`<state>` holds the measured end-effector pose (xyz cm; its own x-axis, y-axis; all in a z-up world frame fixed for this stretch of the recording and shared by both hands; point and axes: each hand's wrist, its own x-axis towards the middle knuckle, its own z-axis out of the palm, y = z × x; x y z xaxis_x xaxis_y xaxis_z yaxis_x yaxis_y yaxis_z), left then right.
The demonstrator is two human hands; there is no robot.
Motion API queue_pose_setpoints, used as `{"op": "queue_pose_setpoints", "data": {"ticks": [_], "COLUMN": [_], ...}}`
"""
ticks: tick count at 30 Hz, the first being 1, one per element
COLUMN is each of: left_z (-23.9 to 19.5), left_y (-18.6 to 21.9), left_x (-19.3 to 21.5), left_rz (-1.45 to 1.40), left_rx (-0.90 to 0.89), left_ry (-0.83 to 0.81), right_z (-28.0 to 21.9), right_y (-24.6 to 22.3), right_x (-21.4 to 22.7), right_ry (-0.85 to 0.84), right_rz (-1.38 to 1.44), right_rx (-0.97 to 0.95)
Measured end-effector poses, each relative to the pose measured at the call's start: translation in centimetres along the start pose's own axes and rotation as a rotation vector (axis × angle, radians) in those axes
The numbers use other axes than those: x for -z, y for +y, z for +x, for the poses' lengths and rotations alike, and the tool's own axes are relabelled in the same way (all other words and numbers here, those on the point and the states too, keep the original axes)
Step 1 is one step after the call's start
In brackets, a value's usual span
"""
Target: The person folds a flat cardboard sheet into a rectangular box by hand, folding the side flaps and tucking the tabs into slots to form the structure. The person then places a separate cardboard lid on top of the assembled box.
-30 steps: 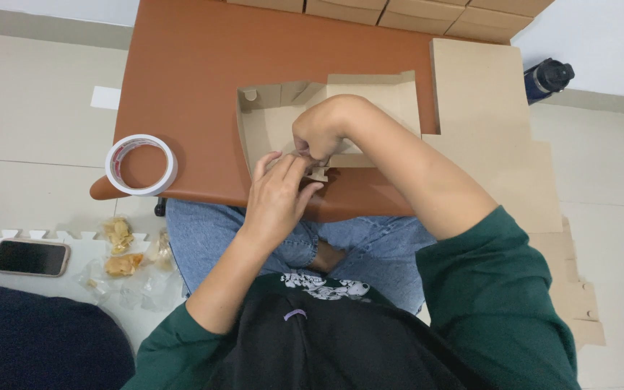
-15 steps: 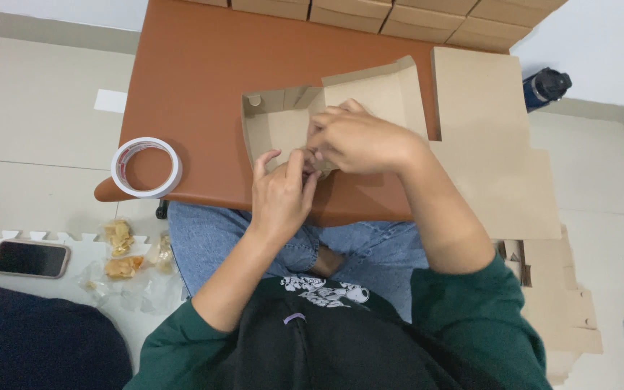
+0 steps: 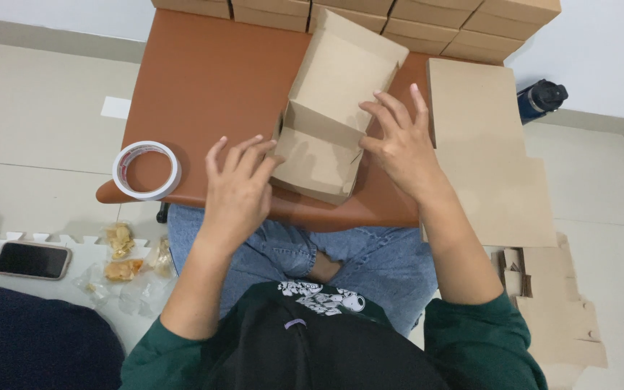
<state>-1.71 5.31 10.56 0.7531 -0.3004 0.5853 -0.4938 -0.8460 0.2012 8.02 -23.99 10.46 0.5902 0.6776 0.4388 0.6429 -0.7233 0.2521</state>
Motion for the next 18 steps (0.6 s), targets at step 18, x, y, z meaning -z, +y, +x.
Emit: {"op": "queue_pose_setpoints", "data": {"ticks": [18], "left_z": [0.2], "left_y": [-1.2], "left_x": [-3.6], "left_rz": [-0.283], "left_rx": [-0.063], "left_ry": [-0.010], "right_z": [-0.1], "right_y": [-9.3], "right_x": [1.9], "right_ry": [-0.157], "right_rz": [0.532], "right_rx": [-0.299]}}
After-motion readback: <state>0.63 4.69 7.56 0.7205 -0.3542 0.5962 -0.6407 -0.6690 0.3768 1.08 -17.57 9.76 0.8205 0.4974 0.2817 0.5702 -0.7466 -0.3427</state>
